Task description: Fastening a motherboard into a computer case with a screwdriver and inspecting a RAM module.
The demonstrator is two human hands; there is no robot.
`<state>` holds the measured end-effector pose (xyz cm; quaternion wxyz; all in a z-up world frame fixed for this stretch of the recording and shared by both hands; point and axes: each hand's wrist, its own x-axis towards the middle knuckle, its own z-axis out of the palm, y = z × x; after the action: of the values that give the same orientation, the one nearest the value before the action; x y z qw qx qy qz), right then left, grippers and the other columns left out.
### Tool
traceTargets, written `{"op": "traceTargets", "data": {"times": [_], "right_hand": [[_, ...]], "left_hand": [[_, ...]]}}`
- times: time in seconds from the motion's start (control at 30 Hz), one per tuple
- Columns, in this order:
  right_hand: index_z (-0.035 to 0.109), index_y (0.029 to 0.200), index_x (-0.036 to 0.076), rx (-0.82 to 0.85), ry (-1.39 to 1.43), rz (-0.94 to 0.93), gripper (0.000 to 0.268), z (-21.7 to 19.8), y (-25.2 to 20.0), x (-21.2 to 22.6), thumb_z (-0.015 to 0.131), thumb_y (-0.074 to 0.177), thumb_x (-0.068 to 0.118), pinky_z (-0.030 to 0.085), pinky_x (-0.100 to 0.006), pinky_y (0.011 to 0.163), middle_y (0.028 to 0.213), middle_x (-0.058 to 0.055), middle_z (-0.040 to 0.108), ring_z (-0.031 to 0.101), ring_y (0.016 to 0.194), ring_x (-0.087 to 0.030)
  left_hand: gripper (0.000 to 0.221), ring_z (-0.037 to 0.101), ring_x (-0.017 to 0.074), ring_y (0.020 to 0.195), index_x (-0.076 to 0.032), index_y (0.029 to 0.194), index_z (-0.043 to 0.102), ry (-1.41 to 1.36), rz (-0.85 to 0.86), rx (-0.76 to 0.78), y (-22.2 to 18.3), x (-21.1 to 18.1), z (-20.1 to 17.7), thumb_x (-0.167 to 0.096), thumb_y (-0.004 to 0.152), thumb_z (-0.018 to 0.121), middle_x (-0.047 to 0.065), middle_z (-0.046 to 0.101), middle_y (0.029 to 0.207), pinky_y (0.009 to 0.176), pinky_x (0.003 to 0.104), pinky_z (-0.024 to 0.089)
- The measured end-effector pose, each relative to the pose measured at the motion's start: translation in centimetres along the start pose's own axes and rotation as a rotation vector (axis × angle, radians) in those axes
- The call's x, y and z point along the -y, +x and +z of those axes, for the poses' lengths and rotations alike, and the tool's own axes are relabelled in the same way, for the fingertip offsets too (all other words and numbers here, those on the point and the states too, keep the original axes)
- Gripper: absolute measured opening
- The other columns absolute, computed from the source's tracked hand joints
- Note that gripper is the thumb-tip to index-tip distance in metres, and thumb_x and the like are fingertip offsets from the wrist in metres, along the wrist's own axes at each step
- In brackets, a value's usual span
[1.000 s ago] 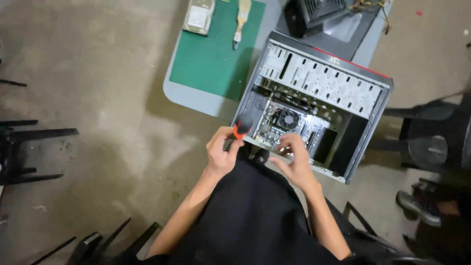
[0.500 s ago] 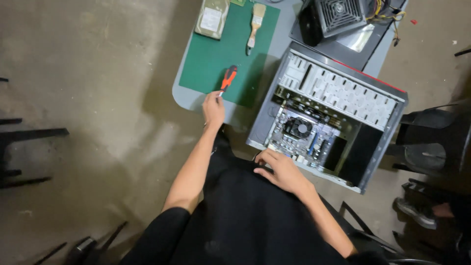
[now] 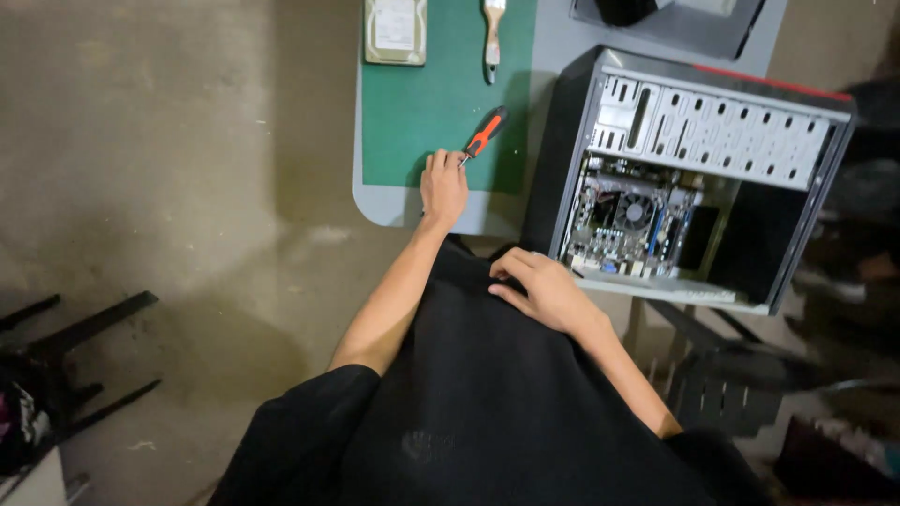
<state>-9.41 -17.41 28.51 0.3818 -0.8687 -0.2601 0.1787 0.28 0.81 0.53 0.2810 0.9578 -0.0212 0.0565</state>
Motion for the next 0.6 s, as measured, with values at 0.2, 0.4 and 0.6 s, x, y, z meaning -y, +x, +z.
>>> {"op": "traceTargets", "data": {"times": [0.2, 0.4, 0.6], "right_hand": [[0.066, 0.106, 0.010, 0.004, 0.027, 0.166, 0.015, 1.0, 1.4, 0.6, 0.070, 0.098, 0.021, 0.058, -0.043, 0.076, 0.095, -0.008, 0.067, 0.072, 0.088, -0.033], [0.065, 0.110, 0.012, 0.095, 0.025, 0.251, 0.018, 2.3, 3.3, -0.2, 0.069, 0.097, 0.023, 0.058, -0.047, 0.079, 0.100, -0.009, 0.066, 0.071, 0.094, -0.036], [0.064, 0.112, 0.013, 0.196, -0.190, 0.286, 0.027, 4.0, 6.4, -2.8, 0.072, 0.093, 0.029, 0.058, -0.052, 0.081, 0.103, -0.010, 0.066, 0.071, 0.095, -0.040]], "left_hand": [[0.027, 0.063, 0.0239, 0.094, -0.019, 0.111, 0.064, 0.027, 0.083, 0.092, 0.0, 0.6, -1.1, -0.018, 0.086, 0.074, -0.002, 0.054, 0.101, 0.075, 0.038, 0.058], [0.028, 0.063, 0.0269, 0.098, -0.014, 0.114, 0.065, -0.043, 0.110, 0.171, 0.8, 0.6, -3.4, -0.018, 0.088, 0.075, 0.002, 0.055, 0.103, 0.078, 0.040, 0.060], [0.030, 0.064, 0.0231, 0.099, -0.015, 0.115, 0.065, -0.109, 0.143, 0.230, 1.3, 1.9, -5.5, -0.028, 0.090, 0.076, -0.001, 0.056, 0.105, 0.079, 0.037, 0.061]]}}
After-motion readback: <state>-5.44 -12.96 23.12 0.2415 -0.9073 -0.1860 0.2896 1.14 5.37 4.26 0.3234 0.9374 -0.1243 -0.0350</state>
